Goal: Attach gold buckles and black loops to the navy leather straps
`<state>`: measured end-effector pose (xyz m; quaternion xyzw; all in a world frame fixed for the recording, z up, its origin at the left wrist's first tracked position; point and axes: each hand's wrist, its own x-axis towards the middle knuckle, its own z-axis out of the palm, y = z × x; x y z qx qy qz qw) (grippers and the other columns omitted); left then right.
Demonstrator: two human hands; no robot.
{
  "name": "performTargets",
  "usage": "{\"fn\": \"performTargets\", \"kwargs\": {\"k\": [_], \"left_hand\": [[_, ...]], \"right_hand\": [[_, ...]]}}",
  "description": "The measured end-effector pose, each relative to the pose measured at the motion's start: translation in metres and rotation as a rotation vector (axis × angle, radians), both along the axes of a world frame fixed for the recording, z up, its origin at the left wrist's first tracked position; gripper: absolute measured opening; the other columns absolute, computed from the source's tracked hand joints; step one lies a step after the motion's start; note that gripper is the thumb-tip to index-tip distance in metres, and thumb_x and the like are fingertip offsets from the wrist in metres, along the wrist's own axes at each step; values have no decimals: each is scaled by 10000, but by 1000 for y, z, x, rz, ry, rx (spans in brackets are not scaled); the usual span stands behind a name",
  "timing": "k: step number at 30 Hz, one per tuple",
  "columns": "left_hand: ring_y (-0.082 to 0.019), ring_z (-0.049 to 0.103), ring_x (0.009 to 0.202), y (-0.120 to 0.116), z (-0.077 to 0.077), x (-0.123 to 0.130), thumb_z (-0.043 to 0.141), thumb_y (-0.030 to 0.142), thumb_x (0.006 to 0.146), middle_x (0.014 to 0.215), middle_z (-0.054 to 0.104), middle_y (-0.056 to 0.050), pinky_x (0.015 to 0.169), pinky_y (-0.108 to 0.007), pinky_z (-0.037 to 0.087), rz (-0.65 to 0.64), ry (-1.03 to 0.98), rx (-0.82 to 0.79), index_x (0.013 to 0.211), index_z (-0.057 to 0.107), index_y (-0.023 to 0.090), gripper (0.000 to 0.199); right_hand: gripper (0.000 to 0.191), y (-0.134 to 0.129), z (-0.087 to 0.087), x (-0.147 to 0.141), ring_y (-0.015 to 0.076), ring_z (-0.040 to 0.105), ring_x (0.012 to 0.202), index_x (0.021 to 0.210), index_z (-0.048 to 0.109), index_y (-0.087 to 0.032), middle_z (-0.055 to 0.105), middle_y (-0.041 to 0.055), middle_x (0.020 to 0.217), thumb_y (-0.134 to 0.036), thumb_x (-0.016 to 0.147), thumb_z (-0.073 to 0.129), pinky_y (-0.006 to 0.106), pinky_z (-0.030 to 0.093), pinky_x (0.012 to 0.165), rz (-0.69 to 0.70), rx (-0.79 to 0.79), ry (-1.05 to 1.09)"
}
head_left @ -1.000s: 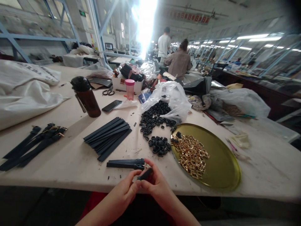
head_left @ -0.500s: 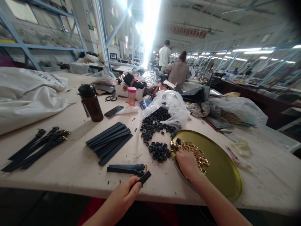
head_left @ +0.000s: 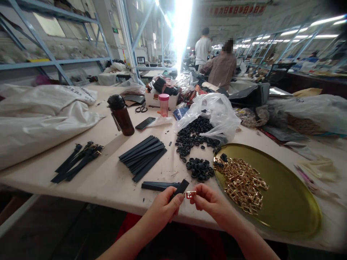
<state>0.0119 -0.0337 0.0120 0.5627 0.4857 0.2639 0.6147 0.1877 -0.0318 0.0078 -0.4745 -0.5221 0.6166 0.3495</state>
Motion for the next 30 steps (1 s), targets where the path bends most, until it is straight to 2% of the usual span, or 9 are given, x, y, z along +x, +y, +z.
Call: {"fn": "performTargets", "kwargs": {"k": [4,9,11,14,16,20,26,28,30], "left_hand": [[-68,358,417,-1,-2,-5,450,446,812,524,412,76,407,-175,290,33,48,23,814,491,169,280],[-134,506,699,-1,0,-9,502,361,795,716,562,12,651,-218,381,87,182,206,776,547,169,198],[-114,479,576,0,-3,-10,488,394,792,618,523,31,557,-211,371,96,154,97,779,529,168,229],[-61,314,371,-1,-8,-9,482,452,773,467,386,87,383,-182,241,72,-6,-209,787,495,164,288],[-41,263,346,-1,-10,-9,507,437,757,455,366,95,362,-172,195,65,-147,-339,800,505,152,289],[-32,236,343,-2,-10,-10,543,409,737,452,353,102,355,-165,190,139,-235,-361,834,520,142,285],[-51,331,391,-1,-13,-14,500,357,763,503,403,76,361,-165,231,203,84,-73,787,529,145,215],[-52,347,407,-3,-14,-13,499,352,765,529,415,69,365,-162,243,187,112,-40,782,544,143,214],[-52,338,397,-5,-13,-11,496,364,767,528,411,70,354,-161,246,139,102,-76,826,558,139,241]], "right_hand": [[125,-5,-13,-23,76,422,519,708,510,-184,506,-40,641,-292,689,571,207,369,516,-30,-47,105],[57,-7,-27,-29,105,484,567,733,533,-188,532,-26,645,-240,711,540,219,401,536,-95,58,10],[51,-9,-25,-29,128,518,634,763,553,-191,563,-4,686,-210,748,508,242,424,597,-130,227,-121],[116,-12,-22,-30,146,543,701,749,556,-201,587,18,736,-168,790,453,260,437,661,-131,490,-229],[124,-14,-23,-33,152,556,710,747,556,-207,595,21,736,-168,796,449,262,444,667,-132,552,-242],[228,-17,-31,-39,155,571,715,1013,521,-208,617,35,819,-201,795,455,280,458,672,-180,347,-153],[408,-18,-18,-37,125,517,582,1139,436,-181,567,-16,638,-219,737,493,255,431,567,-42,-62,156],[448,-18,-15,-35,122,510,591,1158,430,-195,572,-6,692,-234,722,531,250,425,564,-75,-20,114],[475,-19,-19,-32,119,501,612,1165,450,-214,574,12,803,-245,707,575,249,421,572,-162,122,-22]]}}
